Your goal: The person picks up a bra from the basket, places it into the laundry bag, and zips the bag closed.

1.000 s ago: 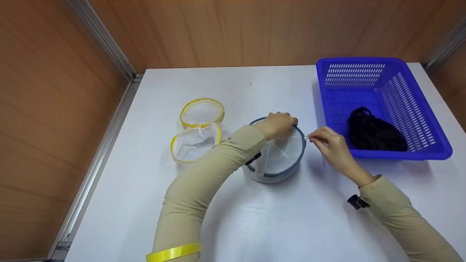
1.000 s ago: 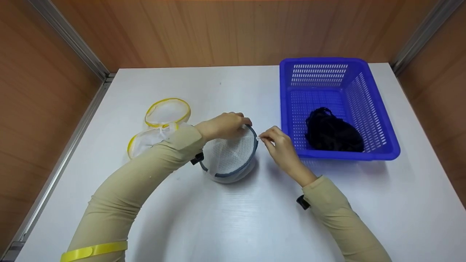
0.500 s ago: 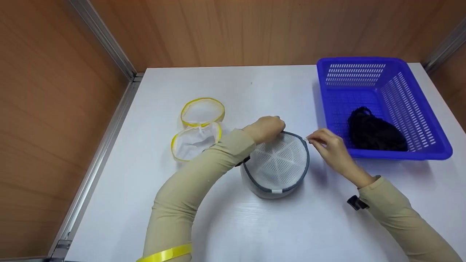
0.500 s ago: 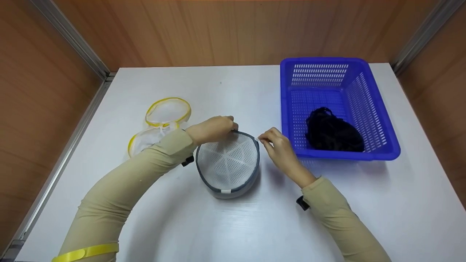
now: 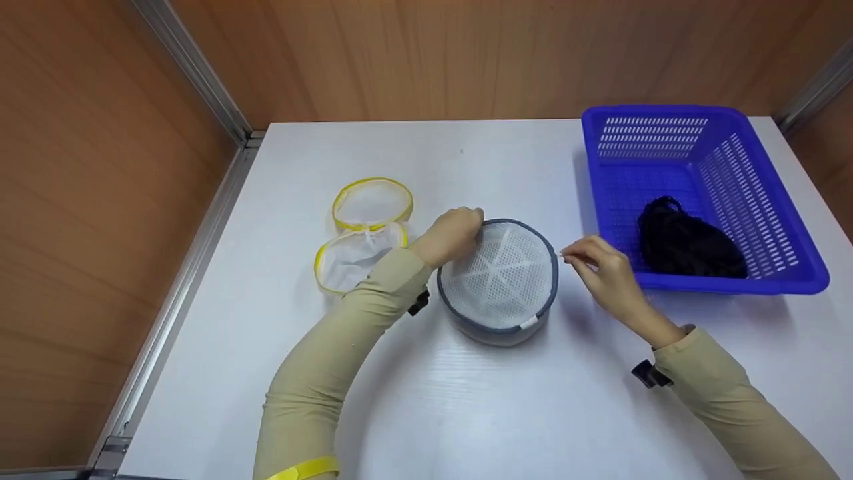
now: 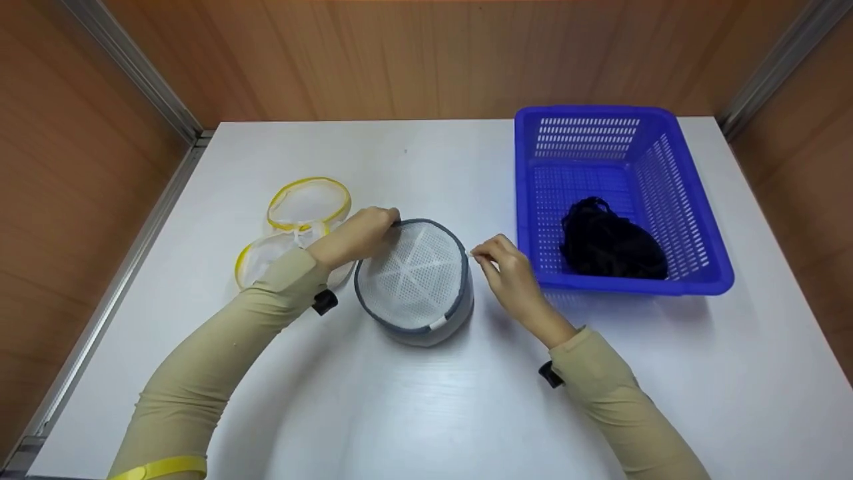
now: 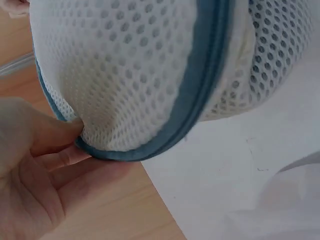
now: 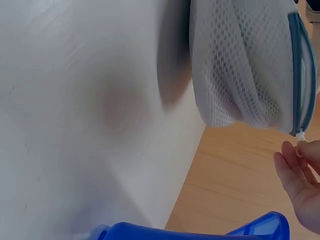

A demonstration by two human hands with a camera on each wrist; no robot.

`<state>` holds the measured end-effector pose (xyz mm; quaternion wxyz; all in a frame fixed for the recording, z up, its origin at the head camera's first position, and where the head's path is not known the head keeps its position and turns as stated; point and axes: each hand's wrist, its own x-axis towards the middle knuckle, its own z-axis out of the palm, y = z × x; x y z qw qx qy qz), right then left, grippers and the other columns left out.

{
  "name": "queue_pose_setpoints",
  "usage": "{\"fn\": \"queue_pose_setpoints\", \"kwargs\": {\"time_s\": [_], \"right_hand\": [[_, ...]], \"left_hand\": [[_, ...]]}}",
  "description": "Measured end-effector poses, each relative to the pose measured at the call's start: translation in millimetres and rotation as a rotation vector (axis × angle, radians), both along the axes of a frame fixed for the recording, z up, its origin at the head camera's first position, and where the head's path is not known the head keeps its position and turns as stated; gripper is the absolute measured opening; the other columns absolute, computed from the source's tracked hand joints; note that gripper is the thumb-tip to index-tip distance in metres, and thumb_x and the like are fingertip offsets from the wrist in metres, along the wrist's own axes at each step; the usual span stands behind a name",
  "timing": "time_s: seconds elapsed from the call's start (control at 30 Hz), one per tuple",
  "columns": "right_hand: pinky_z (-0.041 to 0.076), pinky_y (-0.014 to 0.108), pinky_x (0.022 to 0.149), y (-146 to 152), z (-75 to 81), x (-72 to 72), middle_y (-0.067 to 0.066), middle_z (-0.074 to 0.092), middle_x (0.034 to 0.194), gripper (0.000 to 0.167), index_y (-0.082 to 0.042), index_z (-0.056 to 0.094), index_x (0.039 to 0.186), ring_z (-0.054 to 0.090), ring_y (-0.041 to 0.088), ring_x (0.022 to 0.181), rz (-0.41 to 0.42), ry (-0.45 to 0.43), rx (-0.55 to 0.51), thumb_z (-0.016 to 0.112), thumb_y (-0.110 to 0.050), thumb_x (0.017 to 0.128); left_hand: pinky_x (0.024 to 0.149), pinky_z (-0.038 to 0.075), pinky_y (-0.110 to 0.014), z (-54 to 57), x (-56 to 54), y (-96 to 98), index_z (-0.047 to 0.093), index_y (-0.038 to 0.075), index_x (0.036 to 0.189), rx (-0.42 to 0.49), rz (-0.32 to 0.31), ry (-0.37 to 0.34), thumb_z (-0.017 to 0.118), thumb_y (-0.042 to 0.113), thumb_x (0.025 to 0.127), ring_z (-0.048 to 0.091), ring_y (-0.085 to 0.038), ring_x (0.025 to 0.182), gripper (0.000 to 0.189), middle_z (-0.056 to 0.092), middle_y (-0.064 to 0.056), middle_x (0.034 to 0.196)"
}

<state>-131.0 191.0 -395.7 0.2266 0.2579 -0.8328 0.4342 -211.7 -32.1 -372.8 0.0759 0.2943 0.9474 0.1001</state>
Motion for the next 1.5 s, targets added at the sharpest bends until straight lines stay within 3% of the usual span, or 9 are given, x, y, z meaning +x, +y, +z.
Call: {"fn": "queue_pose_setpoints", "kwargs": {"time_s": [0.13,0.27,0.47,0.63,0.9,1.13,1.27,1.37,1.5], "right_hand": [[0.047,0.010,0.070,-1.2,-1.3,2.8,0.019,0.057,0.075,0.016,0.013,0.059,0.075,0.059,0.023,0.070,-0.003,0.021,-0.005,0.058,0.026,0.067],[0.047,0.010,0.069,-1.9,-3.5,4.6,0.018,0.056,0.074,0.017,0.013,0.060,0.075,0.059,0.022,0.070,-0.018,0.039,-0.018,0.058,0.027,0.066],[0.045,0.008,0.070,-1.7,-9.9,7.9,0.017,0.055,0.073,0.016,0.011,0.060,0.076,0.059,0.019,0.069,-0.026,0.046,-0.039,0.060,0.024,0.067],[0.045,0.009,0.072,-1.9,-14.4,10.3,0.018,0.055,0.074,0.015,0.011,0.060,0.077,0.059,0.020,0.071,-0.016,0.041,-0.050,0.060,0.023,0.068],[0.044,0.008,0.072,1.0,-31.3,8.0,0.013,0.057,0.076,0.019,0.008,0.063,0.080,0.058,0.022,0.070,-0.044,0.047,-0.023,0.061,0.022,0.067],[0.044,0.009,0.071,4.1,-40.7,6.5,0.011,0.057,0.076,0.017,0.005,0.065,0.082,0.057,0.017,0.072,-0.019,0.029,-0.046,0.062,0.017,0.071],[0.046,0.010,0.070,5.4,-40.9,5.9,0.011,0.057,0.079,0.014,0.005,0.064,0.083,0.058,0.011,0.074,-0.021,-0.060,-0.089,0.060,0.014,0.074],[0.048,0.013,0.068,5.0,-40.6,5.6,0.011,0.058,0.082,0.012,0.006,0.064,0.085,0.058,0.009,0.074,-0.025,-0.140,-0.131,0.059,0.012,0.077],[0.049,0.015,0.066,3.4,-40.4,5.4,0.012,0.059,0.085,0.011,0.005,0.064,0.087,0.059,0.011,0.072,-0.055,-0.258,-0.181,0.058,0.009,0.079]], "left_hand": [[0.065,0.050,-0.037,-5.4,1.5,-7.8,0.056,-0.006,0.089,0.068,0.103,0.003,0.050,-0.004,0.080,0.060,-0.028,0.076,0.011,0.062,-0.020,0.086],[0.064,0.049,-0.040,-9.4,3.4,-11.0,0.056,-0.006,0.085,0.123,0.162,0.022,0.051,-0.004,0.076,0.060,-0.030,0.074,0.010,0.061,-0.021,0.083],[0.059,0.049,-0.036,-17.4,5.6,-13.9,0.057,-0.006,0.083,0.169,0.274,0.057,0.049,-0.005,0.078,0.058,-0.026,0.068,0.010,0.062,-0.019,0.079],[0.056,0.049,-0.035,-24.6,8.0,-14.6,0.058,-0.007,0.080,0.235,0.333,0.071,0.048,-0.007,0.075,0.054,-0.023,0.063,0.011,0.061,-0.019,0.076],[0.062,0.050,-0.039,-30.6,11.1,-11.2,0.058,-0.009,0.083,0.250,0.405,0.110,0.048,-0.005,0.078,0.062,-0.032,0.074,0.012,0.062,-0.021,0.079],[0.061,0.051,-0.033,-30.6,10.8,-15.6,0.059,-0.010,0.085,0.303,0.423,-0.006,0.047,-0.005,0.080,0.058,-0.023,0.069,0.014,0.062,-0.021,0.080],[0.061,0.048,-0.036,-30.7,10.0,-21.7,0.059,-0.008,0.082,0.328,0.433,-0.077,0.050,-0.002,0.079,0.048,-0.021,0.064,0.011,0.062,-0.018,0.078],[0.063,0.048,-0.033,-31.2,8.7,-26.0,0.061,-0.008,0.084,0.358,0.437,-0.116,0.052,0.000,0.081,0.051,-0.021,0.067,0.012,0.062,-0.018,0.082],[0.053,0.047,-0.025,-32.6,7.6,-31.6,0.061,-0.010,0.086,0.451,0.452,-0.179,0.055,0.002,0.083,0.054,-0.019,0.061,0.014,0.062,-0.019,0.082]]}}
